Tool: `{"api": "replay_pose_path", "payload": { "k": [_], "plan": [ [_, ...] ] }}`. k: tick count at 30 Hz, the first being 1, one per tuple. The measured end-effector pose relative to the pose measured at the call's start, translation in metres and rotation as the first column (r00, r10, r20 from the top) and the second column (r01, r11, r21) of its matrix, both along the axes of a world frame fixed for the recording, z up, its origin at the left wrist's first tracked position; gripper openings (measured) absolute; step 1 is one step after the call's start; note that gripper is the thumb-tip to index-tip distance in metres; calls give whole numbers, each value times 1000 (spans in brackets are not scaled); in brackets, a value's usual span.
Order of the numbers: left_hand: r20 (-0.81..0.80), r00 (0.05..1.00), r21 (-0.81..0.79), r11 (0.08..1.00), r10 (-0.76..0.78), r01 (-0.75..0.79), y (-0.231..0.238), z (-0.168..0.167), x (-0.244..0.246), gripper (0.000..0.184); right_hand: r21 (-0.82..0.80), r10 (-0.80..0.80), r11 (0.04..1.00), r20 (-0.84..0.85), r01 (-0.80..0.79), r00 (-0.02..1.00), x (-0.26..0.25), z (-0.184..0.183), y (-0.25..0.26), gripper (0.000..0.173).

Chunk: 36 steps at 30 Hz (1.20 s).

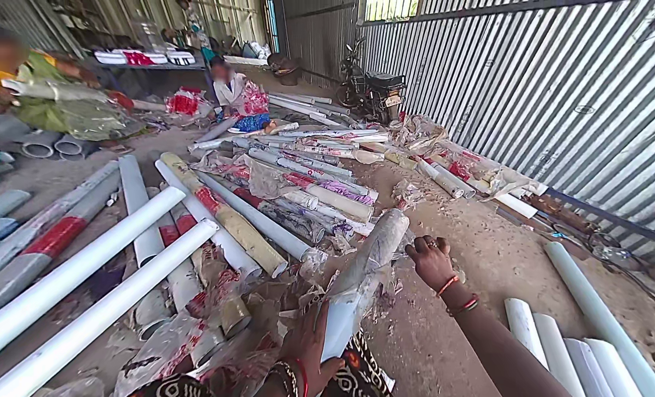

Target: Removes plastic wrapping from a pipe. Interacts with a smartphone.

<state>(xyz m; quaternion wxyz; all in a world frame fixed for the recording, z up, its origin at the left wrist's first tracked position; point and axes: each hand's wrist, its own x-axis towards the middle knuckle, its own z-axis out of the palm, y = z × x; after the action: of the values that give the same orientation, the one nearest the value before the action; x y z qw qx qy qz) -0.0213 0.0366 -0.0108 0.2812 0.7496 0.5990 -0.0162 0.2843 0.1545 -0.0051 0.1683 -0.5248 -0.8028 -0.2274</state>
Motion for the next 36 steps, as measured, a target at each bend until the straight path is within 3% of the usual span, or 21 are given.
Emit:
{"api": "replay_pose_path", "payload": {
  "k": [2, 5, 10, 12, 14, 16, 17, 19, 21, 24, 27, 30, 32, 34, 35, 36],
  "plan": [
    [0, 1000, -8, 1000, 1, -1, 0, 1, 0, 111, 252, 178, 951, 34, -181, 983, -10, -9, -15, 16],
    [-31, 999, -29, 1000, -8, 7, -1, 3, 2, 111, 341, 325, 873, 128, -349, 937, -41, -19, -47, 15],
    [-24, 1000, -17, 1000, 1, -1, -2, 4, 4, 109, 374, 253, 876, 181, -304, 951, -34, -33, -24, 13],
    [-30, 1000, -20, 1000, 0, -1, -1, 3, 4, 109, 294, 175, 933, 131, -207, 976, -21, -31, -5, 13],
    [-23, 1000, -20, 1000, 6, -6, 2, 1, 3, 109, 64, 27, 997, 68, -32, 997, -10, -17, 6, 16],
    [-16, 1000, -20, 1000, 14, -14, 1, -1, 1, 110, -207, -143, 967, 52, 151, 988, -1, -1, 12, 23],
    [-12, 1000, -8, 1000, 14, -14, 0, -1, 0, 110, -199, -155, 967, 23, 156, 988, 3, 0, 11, 24],
    [3, 1000, 19, 1000, 13, -13, -2, 1, -2, 110, 82, 3, 997, -40, 1, 999, 1, -8, 1, 19],
    [-15, 1000, -3, 1000, 11, -11, -3, 1, 0, 109, 312, 202, 930, 12, -195, 979, -17, -19, -18, 16],
    [-39, 999, -22, 1000, 6, -7, -1, 3, 2, 108, 355, 322, 863, 162, -359, 933, -47, -30, -44, 16],
    [-43, 999, 5, 1000, -13, 14, -2, 3, 3, 110, 373, 290, 858, 214, -352, 933, -45, -32, -30, 14],
    [-99, 994, -19, 999, -35, 33, -3, 4, 7, 115, 254, 180, 943, 156, -215, 971, -28, -24, -1, 12],
    [-114, 993, -33, 999, -34, 31, -2, 4, 9, 115, -30, 31, 999, 100, -28, 994, -16, -6, 13, 17],
    [-102, 994, -30, 999, -27, 24, -3, 6, 8, 116, -296, -115, 944, 119, 146, 986, -5, 15, 23, 26],
    [-85, 996, -22, 1000, -21, 19, -4, 7, 6, 116, -295, -115, 945, 110, 142, 987, 0, 17, 24, 25],
    [-72, 997, -18, 1000, -17, 15, -5, 7, 4, 115, -191, -51, 980, 69, 63, 996, 2, 12, 20, 21]
  ]
}}
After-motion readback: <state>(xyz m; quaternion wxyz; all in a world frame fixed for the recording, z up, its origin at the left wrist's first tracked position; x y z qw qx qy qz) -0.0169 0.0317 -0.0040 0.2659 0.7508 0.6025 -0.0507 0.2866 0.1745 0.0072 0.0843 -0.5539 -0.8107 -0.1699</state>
